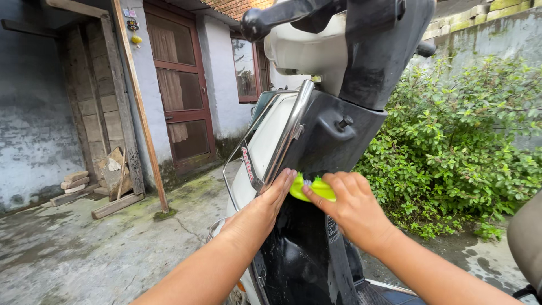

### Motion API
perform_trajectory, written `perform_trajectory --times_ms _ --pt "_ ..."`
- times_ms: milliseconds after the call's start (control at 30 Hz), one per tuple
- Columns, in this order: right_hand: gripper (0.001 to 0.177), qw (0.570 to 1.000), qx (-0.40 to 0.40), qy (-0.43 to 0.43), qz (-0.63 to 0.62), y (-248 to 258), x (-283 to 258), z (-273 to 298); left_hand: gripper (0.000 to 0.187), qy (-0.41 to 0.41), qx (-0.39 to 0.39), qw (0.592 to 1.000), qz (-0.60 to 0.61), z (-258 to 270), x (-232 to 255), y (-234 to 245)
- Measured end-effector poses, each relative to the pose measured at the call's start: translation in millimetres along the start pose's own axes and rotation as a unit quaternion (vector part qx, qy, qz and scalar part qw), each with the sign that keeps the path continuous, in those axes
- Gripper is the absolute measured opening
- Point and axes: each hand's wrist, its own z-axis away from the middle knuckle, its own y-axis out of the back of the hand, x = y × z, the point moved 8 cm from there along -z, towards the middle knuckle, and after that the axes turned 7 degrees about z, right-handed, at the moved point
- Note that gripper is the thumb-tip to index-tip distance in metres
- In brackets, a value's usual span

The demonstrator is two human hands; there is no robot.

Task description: The person scrubs the floorboard, seat, and body panels of a scooter using a brush and pours water over the surfaces with a scoop.

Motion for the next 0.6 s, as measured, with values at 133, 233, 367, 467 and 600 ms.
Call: perform_trajectory --times_ms 133,233,367,467,600 --pt "0.059 0.995 -0.01 0.093 -0.035 2 -22 16 0.086 -0.003 -0.002 1.0 -0.003 0 -2 1" --pt "0.058 0.997 0.018 0.061 -0.032 9 -4 9 0.082 0.004 0.006 1.0 -0.016 2 -5 2" --pt "0.058 0.999 0.047 -0.015 0.002 15 16 0 0.074 0.0 0.003 1.0 -0.018 1 -3 2" --pt "0.059 0.999 0.029 0.041 -0.002 13 -3 12 0.072 0.009 0.022 1.0 0.015 2 -3 4" --pt "0.056 0.998 0.04 0.041 -0.008 15 7 7 0.072 0.014 0.013 0.999 0.037 1 -4 5"
